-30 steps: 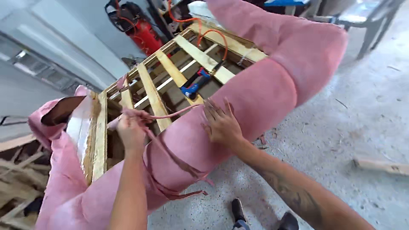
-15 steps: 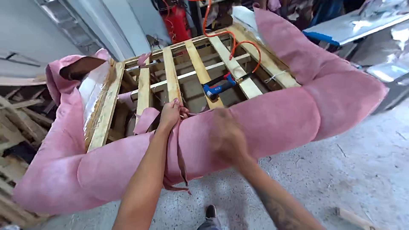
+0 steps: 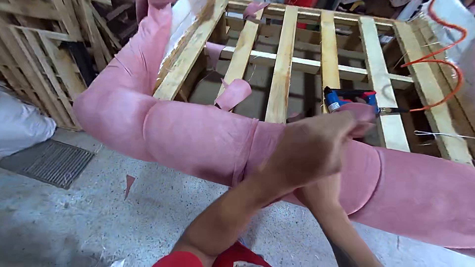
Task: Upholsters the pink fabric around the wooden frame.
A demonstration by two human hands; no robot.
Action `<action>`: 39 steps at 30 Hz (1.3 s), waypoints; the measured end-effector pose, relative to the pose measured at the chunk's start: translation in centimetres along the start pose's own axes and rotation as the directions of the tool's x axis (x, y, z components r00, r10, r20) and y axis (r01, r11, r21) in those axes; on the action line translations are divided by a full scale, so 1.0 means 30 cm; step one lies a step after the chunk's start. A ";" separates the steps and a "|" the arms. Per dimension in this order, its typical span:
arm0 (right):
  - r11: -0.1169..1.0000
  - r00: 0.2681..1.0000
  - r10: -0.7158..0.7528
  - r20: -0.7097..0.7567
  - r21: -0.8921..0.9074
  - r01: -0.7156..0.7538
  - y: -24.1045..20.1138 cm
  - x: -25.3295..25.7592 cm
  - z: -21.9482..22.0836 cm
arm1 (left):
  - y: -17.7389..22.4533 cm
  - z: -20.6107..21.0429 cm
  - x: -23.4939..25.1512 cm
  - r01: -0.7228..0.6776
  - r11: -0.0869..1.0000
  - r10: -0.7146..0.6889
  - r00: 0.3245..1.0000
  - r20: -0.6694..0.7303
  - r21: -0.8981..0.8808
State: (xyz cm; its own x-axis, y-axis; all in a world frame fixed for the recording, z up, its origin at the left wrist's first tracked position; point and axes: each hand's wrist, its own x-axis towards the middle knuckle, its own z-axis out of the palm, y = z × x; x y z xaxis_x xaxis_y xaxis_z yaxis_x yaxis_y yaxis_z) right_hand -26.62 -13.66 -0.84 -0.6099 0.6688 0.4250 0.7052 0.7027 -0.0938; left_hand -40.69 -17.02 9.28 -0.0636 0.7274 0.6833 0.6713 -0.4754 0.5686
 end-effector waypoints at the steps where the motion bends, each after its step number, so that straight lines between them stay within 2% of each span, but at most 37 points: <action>1: 0.995 0.998 0.063 -0.014 -0.081 -0.064 0.020 -0.024 0.005 | -0.046 -0.083 -0.044 0.059 0.998 -0.060 0.998 0.010 0.032; 3: 0.977 0.983 0.179 -0.044 -0.107 -0.183 0.016 -0.028 0.017 | -0.201 -0.236 -0.126 0.217 0.974 -0.217 0.976 -0.016 0.061; 5: 0.978 0.979 0.202 -0.017 -0.048 -0.203 -0.112 0.007 0.040 | -0.353 -0.329 -0.172 0.363 0.931 -0.364 0.931 -0.019 -0.018; 6: 0.987 0.987 0.161 0.001 -0.029 -0.160 -0.200 0.036 0.066 | -0.402 -0.352 -0.171 0.390 0.919 -0.389 0.921 0.019 -0.062; 8: 0.998 0.998 0.045 0.037 -0.053 -0.043 -0.316 0.093 0.121 | -0.450 -0.363 -0.144 0.316 0.947 -0.310 0.945 0.103 -0.053; 9: 0.998 0.999 0.018 0.048 -0.064 -0.015 -0.322 0.105 0.130 | -0.462 -0.363 -0.127 0.244 0.969 -0.234 0.955 0.183 -0.035; 11: 0.998 1.000 0.011 0.029 -0.069 -0.009 -0.251 0.080 0.120 | -0.496 -0.367 -0.109 0.082 0.996 -0.060 0.931 0.359 -0.044; 14: 0.986 0.994 0.113 -0.006 -0.126 -0.113 -0.108 0.015 0.085 | -0.539 -0.393 -0.114 -0.151 0.979 0.201 0.819 0.538 -0.135; 17: 0.973 0.982 0.187 -0.029 -0.132 -0.190 -0.066 -0.003 0.062 | -0.557 -0.403 -0.097 -0.255 0.948 0.318 0.698 0.642 -0.192; 20: 0.977 0.957 0.211 -0.201 0.054 -0.205 -0.154 0.024 0.076 | -0.568 -0.411 -0.060 -0.317 0.928 0.357 0.617 0.701 -0.193; 22: 0.980 0.955 0.164 -0.247 0.154 -0.129 -0.297 0.038 0.115 | -0.582 -0.402 -0.035 -0.293 0.926 0.369 0.575 0.731 -0.237; 24: 0.995 0.972 0.085 -0.221 0.079 -0.069 -0.399 0.066 0.173 | -0.602 -0.395 -0.007 -0.191 0.932 0.361 0.585 0.726 -0.309; 26: 0.996 0.983 0.076 -0.166 -0.023 -0.081 -0.385 0.076 0.194 | -0.621 -0.395 0.005 -0.091 0.918 0.352 0.637 0.685 -0.387; 28: 0.990 0.984 0.122 -0.127 -0.057 -0.130 -0.299 0.059 0.166 | -0.635 -0.393 -0.004 -0.029 0.897 0.345 0.667 0.660 -0.440; 31: 0.944 0.954 0.298 -0.043 -0.139 -0.301 -0.087 0.024 0.065 | -0.644 -0.395 -0.021 -0.002 0.907 0.305 0.693 0.653 -0.421; 34: 0.878 0.882 0.454 -0.124 -0.106 -0.467 0.039 -0.011 -0.026 | -0.636 -0.413 -0.019 -0.086 0.929 0.319 0.677 0.663 -0.359; 36: 0.903 0.882 0.417 -0.220 -0.015 -0.430 -0.048 -0.009 -0.025 | -0.637 -0.409 -0.011 -0.150 0.926 0.359 0.642 0.678 -0.348; 39: 0.965 0.952 0.258 -0.167 0.081 -0.247 -0.369 0.031 0.112 | -0.637 -0.396 -0.006 -0.201 0.915 0.399 0.582 0.708 -0.351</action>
State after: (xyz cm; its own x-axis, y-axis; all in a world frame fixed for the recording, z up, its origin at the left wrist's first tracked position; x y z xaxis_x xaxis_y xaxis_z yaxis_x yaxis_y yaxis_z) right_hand -36.21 -20.01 -2.43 -0.3384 0.7774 0.5303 0.8024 0.5328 -0.2690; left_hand -62.28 -13.94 3.72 0.7539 0.5842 0.3007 0.3678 -0.7545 0.5436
